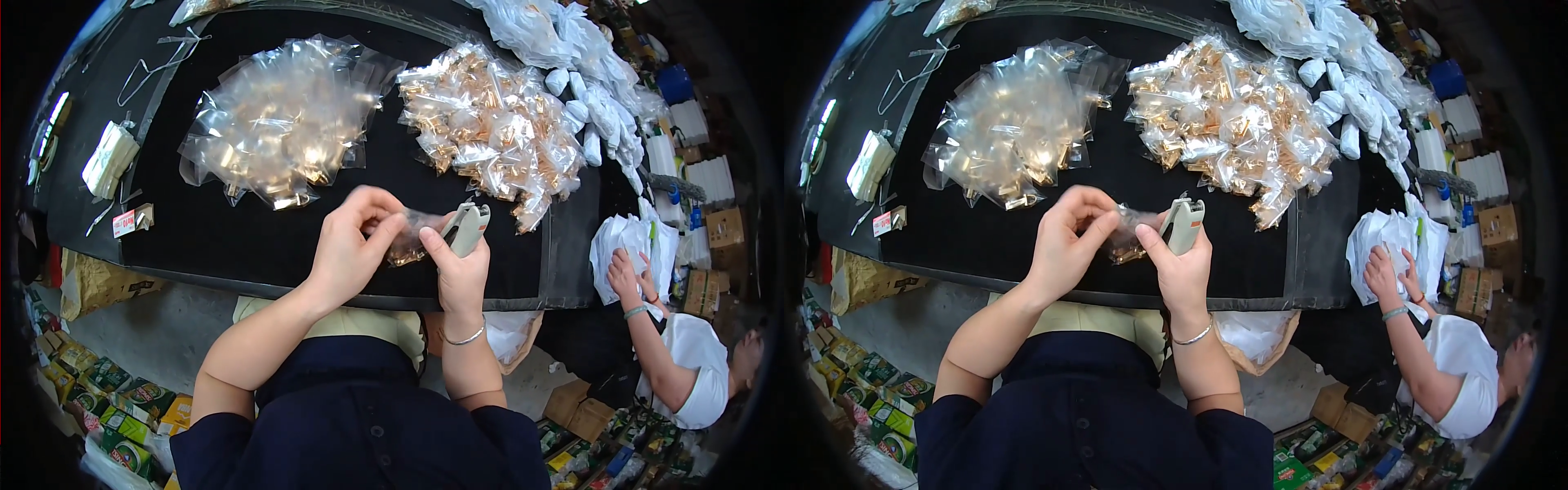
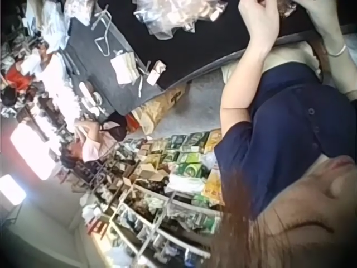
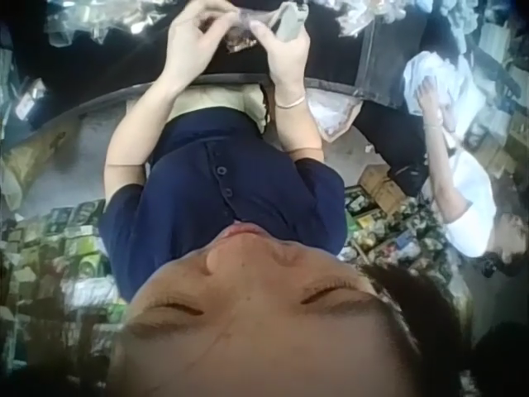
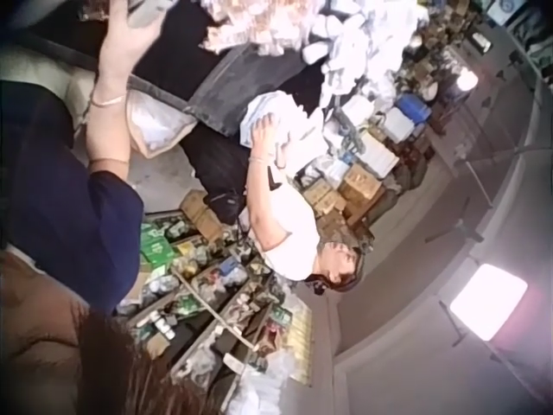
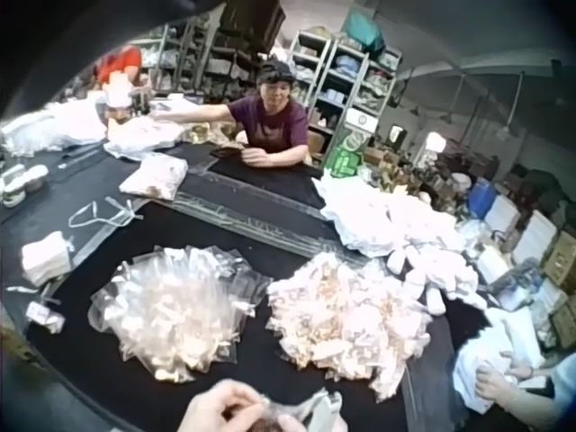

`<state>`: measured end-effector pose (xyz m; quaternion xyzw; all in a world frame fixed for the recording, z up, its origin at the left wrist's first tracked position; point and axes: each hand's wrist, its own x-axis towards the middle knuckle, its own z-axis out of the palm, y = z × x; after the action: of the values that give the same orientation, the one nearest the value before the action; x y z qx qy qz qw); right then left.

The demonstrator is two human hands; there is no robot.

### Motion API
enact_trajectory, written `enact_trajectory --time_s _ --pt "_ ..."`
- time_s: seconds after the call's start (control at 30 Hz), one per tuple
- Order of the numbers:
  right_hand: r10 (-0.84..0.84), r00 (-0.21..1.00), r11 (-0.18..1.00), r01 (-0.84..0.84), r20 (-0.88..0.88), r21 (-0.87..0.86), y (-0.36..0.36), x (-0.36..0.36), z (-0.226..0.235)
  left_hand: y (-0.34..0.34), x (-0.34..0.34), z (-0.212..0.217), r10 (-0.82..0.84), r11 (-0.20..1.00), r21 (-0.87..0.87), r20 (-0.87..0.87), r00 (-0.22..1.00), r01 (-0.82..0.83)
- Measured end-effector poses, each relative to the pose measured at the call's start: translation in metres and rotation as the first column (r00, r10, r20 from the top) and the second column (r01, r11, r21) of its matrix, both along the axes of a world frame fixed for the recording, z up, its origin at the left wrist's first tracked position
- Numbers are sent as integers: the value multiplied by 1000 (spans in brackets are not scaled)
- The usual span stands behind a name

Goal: The recorder is packaging small craft or hardware items into plastic bags and sealing them using a handheld heat sealer.

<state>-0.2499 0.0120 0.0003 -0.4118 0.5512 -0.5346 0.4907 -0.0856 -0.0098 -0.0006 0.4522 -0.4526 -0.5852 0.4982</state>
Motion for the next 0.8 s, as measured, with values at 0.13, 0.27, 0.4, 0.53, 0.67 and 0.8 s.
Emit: enact_trajectory --time_s 0.13,0.27,0.4,0.53,0.67,0.8 --pt "-25 995 999 23 97 25 -1 1 0 1 8 -1 39 999 4 157 987 -40" --pt "-81 980 997 77 183 25 -1 4 -1 2 13 -5 123 891 -443 437 891 94" --pt "-105 986 994 106 130 -1 0 8 5 2 15 -3 194 810 -550 576 794 201" --pt "-146 979 968 112 -143 -224 -1 5 4 1 11 -2 188 805 -556 570 800 207" --pt "-197 890 810 -89 -412 -580 -9 3 2 2 5 7 159 769 -568 615 772 294" --pt "-15 851 781 -318 -525 -537 -10 2 4 12 1 9 94 781 -536 607 789 319"
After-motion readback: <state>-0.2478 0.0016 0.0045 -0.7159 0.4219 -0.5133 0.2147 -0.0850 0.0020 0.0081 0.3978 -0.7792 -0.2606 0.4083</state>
